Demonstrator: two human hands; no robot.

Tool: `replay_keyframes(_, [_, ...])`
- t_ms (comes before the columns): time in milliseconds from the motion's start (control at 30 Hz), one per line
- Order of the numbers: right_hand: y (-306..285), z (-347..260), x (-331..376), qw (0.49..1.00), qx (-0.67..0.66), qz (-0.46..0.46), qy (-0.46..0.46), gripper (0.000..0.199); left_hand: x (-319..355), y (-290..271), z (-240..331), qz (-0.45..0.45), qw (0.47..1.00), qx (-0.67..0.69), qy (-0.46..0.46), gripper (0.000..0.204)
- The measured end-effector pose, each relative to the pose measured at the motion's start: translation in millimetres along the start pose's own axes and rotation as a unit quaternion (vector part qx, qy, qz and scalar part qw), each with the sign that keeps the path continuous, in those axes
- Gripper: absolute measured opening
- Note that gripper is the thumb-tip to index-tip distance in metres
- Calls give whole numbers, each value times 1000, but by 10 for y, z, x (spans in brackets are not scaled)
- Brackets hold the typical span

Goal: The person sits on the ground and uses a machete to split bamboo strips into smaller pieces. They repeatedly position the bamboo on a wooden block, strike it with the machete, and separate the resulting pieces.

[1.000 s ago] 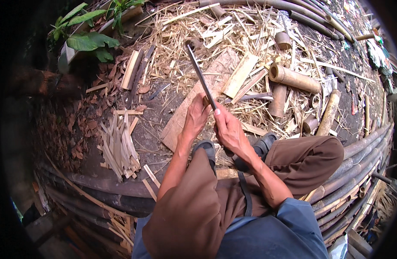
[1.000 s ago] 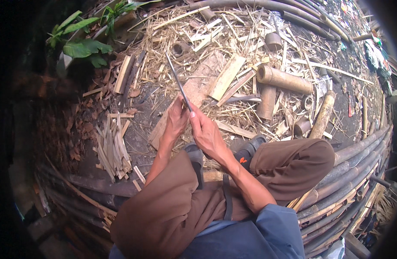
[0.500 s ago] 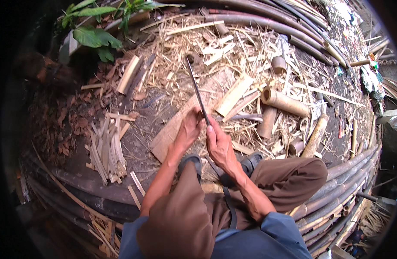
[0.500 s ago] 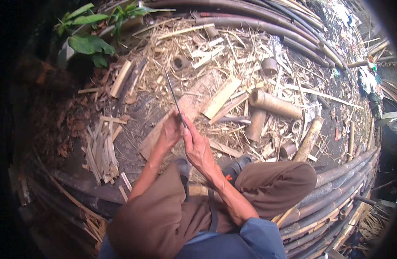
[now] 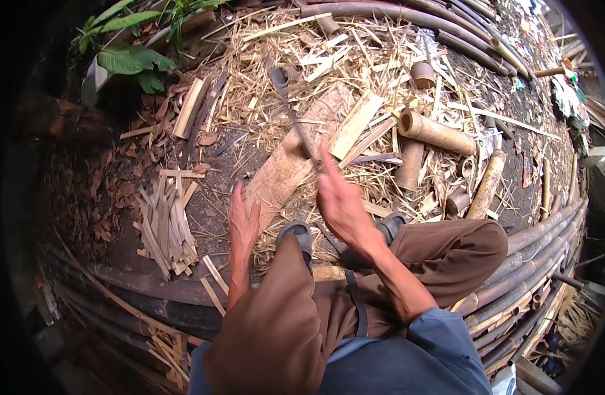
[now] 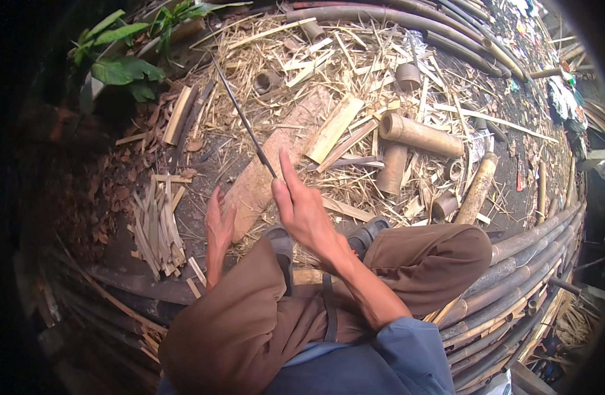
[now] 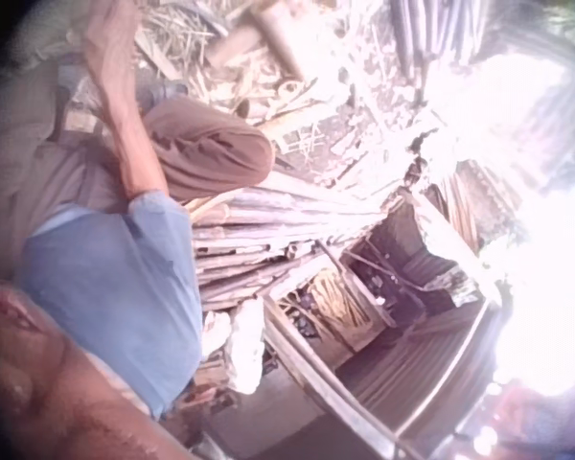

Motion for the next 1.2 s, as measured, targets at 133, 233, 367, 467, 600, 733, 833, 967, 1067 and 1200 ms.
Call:
replay_keyframes(133, [207,970,-7,997,16,36,66,56,47,173,86,-43,997,65,25,53])
replay_keyframes(233, [115,586,1,996,-18,-3,88,56,17,145,154,-68,991,111,9,56])
replay_keyframes(367, [208,1037,39,999,-27,22,31,57,162,97,631,12,986,134,98,59])
replay_keyframes(467, [315,1524,-89,999,7,41,18,60,107,169,1430,112,951,30,287,60])
replay_keyframes(600, [339,1211,-98,993,26,-78,88,56,-382,548,1471,-14,975,8,221,59])
replay_keyframes(733, [413,1527,-82,997,-36,-56,31,54,-583,591,1563,24,977,41,210,43])
replay_keyframes(833, [312,1615,-59,994,42,-61,78,39,-505,576,1648,75,969,27,234,30])
replay_keyframes(967, [287,1656,-43,994,58,-64,63,36,-537,669,1575,0,977,18,215,29])
replay_keyframes(1067, [266,1681,-68,994,61,-66,57,36,-529,660,1588,-4,977,14,211,28])
replay_keyframes(1200, [270,1640,-95,994,92,-49,20,37,-558,623,1496,22,984,83,156,24])
Point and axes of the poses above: each hand's wrist, its own x-axis away from the middle knuckle, its own y-axis out of the palm, z = x × y, the point moved 8 cm from there along -x, towards the middle knuckle, and after that the axes turned 12 degrees about -y, right-handed, at the moved point
